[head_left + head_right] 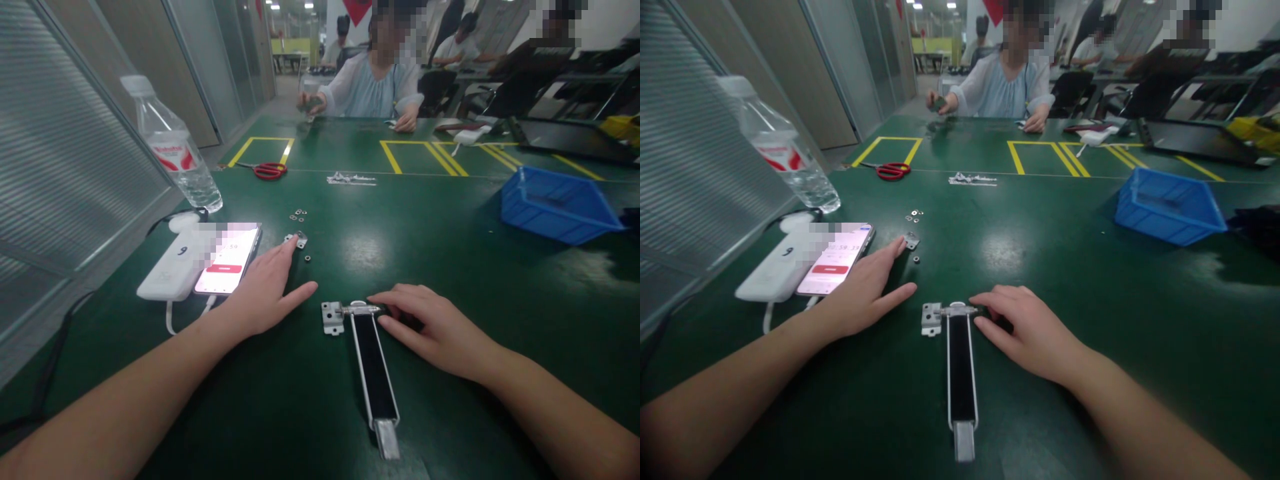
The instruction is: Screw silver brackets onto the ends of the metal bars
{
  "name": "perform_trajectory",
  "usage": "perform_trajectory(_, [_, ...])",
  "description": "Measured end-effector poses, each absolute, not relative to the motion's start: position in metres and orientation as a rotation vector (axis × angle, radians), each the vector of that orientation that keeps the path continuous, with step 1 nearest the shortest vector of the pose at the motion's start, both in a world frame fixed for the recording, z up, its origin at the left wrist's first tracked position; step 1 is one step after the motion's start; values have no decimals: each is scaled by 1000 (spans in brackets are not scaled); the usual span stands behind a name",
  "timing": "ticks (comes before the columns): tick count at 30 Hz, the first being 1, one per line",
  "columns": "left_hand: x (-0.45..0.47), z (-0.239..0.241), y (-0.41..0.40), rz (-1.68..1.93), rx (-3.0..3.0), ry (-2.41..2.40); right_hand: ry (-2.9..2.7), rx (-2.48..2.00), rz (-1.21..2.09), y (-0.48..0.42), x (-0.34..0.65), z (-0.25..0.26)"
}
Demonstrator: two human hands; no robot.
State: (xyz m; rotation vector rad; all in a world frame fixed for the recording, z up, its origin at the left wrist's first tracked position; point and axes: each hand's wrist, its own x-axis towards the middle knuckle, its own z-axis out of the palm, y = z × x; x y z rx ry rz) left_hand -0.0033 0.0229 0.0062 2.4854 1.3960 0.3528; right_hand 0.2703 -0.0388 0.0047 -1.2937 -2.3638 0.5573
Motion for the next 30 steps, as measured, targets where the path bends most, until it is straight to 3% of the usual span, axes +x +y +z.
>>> perform_trajectory(19, [-6, 14, 29, 408, 2594, 1616, -2392, -1280, 566, -38, 270, 6])
perform_trajectory(25, [-11, 15, 31, 292, 2684, 1538, -2383, -1292, 565, -39, 271, 6])
perform_trajectory(30, [-13, 23, 32, 403, 2646, 1499, -2377, -1293, 545, -39, 272, 7])
